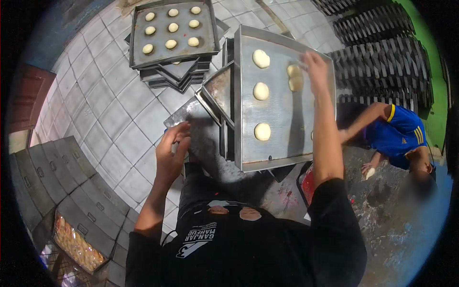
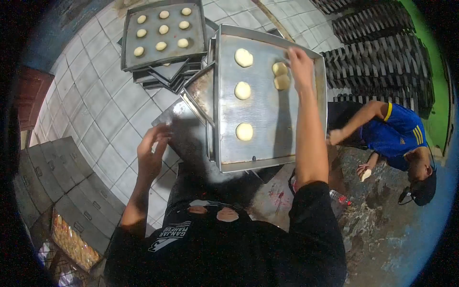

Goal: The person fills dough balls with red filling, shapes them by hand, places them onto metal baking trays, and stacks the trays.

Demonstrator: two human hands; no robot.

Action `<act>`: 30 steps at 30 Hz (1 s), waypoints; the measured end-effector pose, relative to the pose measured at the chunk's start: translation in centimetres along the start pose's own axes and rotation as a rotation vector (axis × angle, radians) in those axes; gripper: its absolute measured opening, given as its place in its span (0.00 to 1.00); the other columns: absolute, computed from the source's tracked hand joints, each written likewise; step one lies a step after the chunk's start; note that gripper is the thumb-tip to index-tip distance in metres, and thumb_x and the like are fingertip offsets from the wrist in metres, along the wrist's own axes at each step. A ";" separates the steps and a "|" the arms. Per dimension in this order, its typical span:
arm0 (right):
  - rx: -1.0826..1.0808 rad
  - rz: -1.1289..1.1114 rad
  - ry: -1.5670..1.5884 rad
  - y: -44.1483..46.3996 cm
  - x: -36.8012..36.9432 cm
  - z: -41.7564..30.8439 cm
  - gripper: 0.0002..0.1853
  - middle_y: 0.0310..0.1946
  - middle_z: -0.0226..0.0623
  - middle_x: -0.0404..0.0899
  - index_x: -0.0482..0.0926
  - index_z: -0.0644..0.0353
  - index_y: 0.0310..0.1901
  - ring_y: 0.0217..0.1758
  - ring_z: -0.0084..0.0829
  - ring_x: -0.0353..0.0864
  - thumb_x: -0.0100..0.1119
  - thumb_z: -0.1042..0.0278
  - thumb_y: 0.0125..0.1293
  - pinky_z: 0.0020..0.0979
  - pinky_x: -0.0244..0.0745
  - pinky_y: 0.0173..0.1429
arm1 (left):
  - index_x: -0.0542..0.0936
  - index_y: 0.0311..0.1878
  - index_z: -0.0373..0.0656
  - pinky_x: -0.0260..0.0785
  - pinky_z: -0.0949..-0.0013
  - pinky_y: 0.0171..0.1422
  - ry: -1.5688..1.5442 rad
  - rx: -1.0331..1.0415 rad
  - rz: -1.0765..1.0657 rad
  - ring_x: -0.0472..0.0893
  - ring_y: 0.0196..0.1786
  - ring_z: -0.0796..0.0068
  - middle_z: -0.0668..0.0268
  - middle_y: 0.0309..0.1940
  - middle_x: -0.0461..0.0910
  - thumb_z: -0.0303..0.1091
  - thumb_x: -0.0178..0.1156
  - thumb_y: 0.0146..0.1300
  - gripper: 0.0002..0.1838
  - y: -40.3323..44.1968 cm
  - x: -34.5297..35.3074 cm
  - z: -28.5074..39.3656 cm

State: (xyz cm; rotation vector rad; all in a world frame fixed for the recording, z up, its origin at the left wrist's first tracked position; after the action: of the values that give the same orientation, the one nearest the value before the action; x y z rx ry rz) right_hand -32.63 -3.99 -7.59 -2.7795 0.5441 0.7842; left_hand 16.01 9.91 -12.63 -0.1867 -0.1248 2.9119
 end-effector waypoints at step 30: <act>0.127 0.519 1.013 -73.2 -3.5 12.1 0.12 0.47 0.36 0.84 0.77 0.67 0.56 0.49 0.21 0.83 0.62 0.75 0.73 0.26 0.77 0.56 | 0.76 0.54 0.40 0.73 0.70 0.40 -0.301 -0.253 -0.803 0.79 0.38 0.76 0.66 0.38 0.79 0.51 0.49 0.81 0.21 -38.3 33.3 0.4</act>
State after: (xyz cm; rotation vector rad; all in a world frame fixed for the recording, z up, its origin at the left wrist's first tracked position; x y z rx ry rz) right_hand -11.73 67.23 -9.10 -2.7443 1.4249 -0.6778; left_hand -8.09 54.55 -12.40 0.2200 -0.4906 2.0944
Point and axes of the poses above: each hand's wrist, its own y-axis towards the middle knuckle, its own x-axis out of the palm, z = x × y, the point moved 2 cm from there along y, towards the middle knuckle
